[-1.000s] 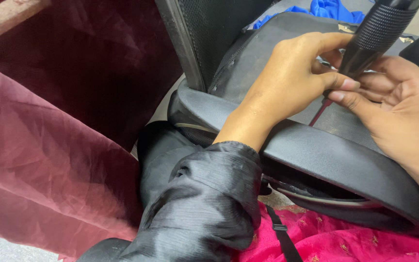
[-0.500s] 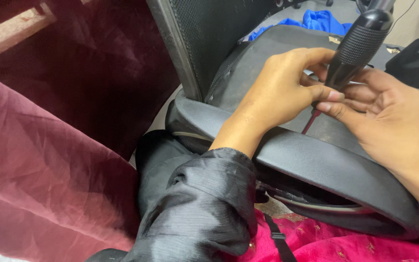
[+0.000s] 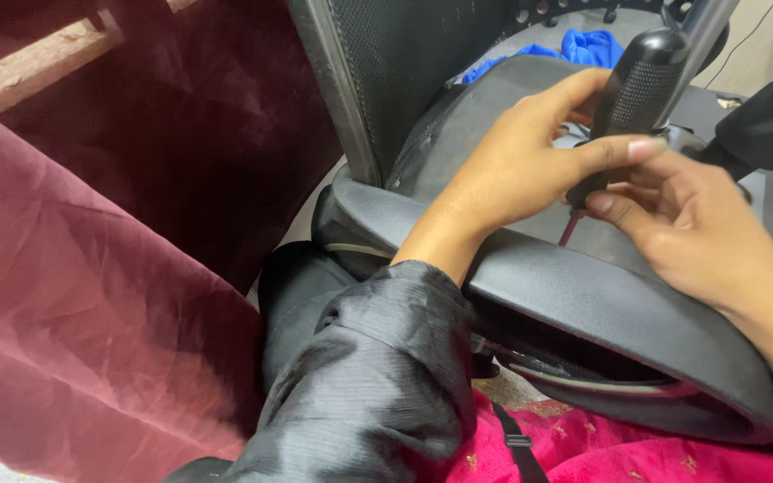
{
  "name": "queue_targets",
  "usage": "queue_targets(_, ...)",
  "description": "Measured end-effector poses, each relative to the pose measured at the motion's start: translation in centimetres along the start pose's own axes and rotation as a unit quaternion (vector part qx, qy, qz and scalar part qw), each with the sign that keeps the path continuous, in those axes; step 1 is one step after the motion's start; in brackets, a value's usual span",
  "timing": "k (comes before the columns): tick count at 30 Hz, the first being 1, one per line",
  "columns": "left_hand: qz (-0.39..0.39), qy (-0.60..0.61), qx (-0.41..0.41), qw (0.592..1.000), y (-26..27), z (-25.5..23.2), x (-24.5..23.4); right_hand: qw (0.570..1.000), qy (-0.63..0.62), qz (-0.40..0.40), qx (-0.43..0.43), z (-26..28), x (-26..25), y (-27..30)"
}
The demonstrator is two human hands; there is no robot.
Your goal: The person uses a screwdriver to tighten screws on the underside of an office chair seat, securing the armrest and base components. The person works while seated on the floor, manipulating the tool and chair parts to assemble the furniture.
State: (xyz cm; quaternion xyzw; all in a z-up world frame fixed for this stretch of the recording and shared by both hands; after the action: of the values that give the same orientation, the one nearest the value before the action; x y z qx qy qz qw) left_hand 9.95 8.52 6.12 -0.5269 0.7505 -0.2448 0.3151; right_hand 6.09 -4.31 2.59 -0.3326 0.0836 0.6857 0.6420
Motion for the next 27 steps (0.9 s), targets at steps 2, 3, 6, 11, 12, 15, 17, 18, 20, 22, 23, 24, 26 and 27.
queue_targets(2,-0.012,0.009,-0.019,1.000,-0.1,-0.1,-0.3,0.999,-0.028,0.018,-0.008,0.0,0.4,0.0)
queue_targets(3,-0.021,-0.002,-0.031,0.999,0.0,-0.2,-0.5,0.999,-0.042,0.028,-0.011,0.1,0.6,0.1)
queue_targets(6,-0.040,-0.022,-0.058,0.997,0.5,-0.6,-0.9,0.998,-0.037,0.043,0.013,-0.1,0.7,0.3)
queue_targets(11,-0.009,0.030,-0.083,0.996,0.7,-0.6,0.3,1.000,0.023,-0.006,-0.019,1.8,-0.1,0.5)
queue_targets(12,-0.001,0.058,-0.075,0.995,0.7,-0.6,0.5,0.999,0.024,-0.015,-0.028,2.2,-0.3,0.6)
queue_targets(15,0.022,0.096,-0.047,0.994,0.7,-0.7,0.6,0.999,0.051,-0.008,-0.007,2.3,-0.1,0.6)
queue_targets(17,0.035,0.067,-0.024,0.997,0.7,-0.8,0.6,0.998,0.065,-0.008,-0.013,2.6,0.0,0.5)
queue_targets(18,0.045,0.088,-0.028,0.995,0.8,-0.6,0.7,0.997,0.072,-0.008,-0.016,2.8,0.0,0.5)
queue_targets(20,0.066,0.133,-0.035,0.988,0.8,-0.3,1.1,0.997,0.071,-0.012,-0.017,2.7,-0.1,0.5)
queue_targets(22,0.073,0.130,-0.037,0.988,0.7,-0.2,1.3,0.997,0.070,-0.014,-0.026,2.6,-0.2,0.5)
queue_targets(23,0.075,0.129,-0.038,0.988,0.7,-0.2,1.3,0.997,0.069,-0.012,-0.036,2.7,-0.1,0.5)
queue_targets(24,0.068,0.126,-0.037,0.989,0.7,-0.3,1.3,0.997,0.068,-0.010,-0.045,2.8,0.0,0.5)
queue_targets(26,0.051,0.119,-0.036,0.991,0.6,-0.6,1.3,0.998,0.047,-0.005,-0.050,2.7,0.1,0.5)
queue_targets(27,0.045,0.098,-0.035,0.994,0.6,-0.8,1.2,0.998,0.038,-0.002,-0.053,2.7,0.2,0.5)
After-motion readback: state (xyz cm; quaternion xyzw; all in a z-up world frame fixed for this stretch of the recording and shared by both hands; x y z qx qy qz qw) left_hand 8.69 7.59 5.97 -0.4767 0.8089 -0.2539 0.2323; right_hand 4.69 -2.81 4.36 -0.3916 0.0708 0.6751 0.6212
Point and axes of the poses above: each hand's wrist, its own y-axis away from the middle knuckle, its own x-axis out of the palm, z = x × y, the point moved 10 cm from there along -y, towards the middle knuckle, and after that the axes turned 3 degrees about y, right-handed, at the moved point
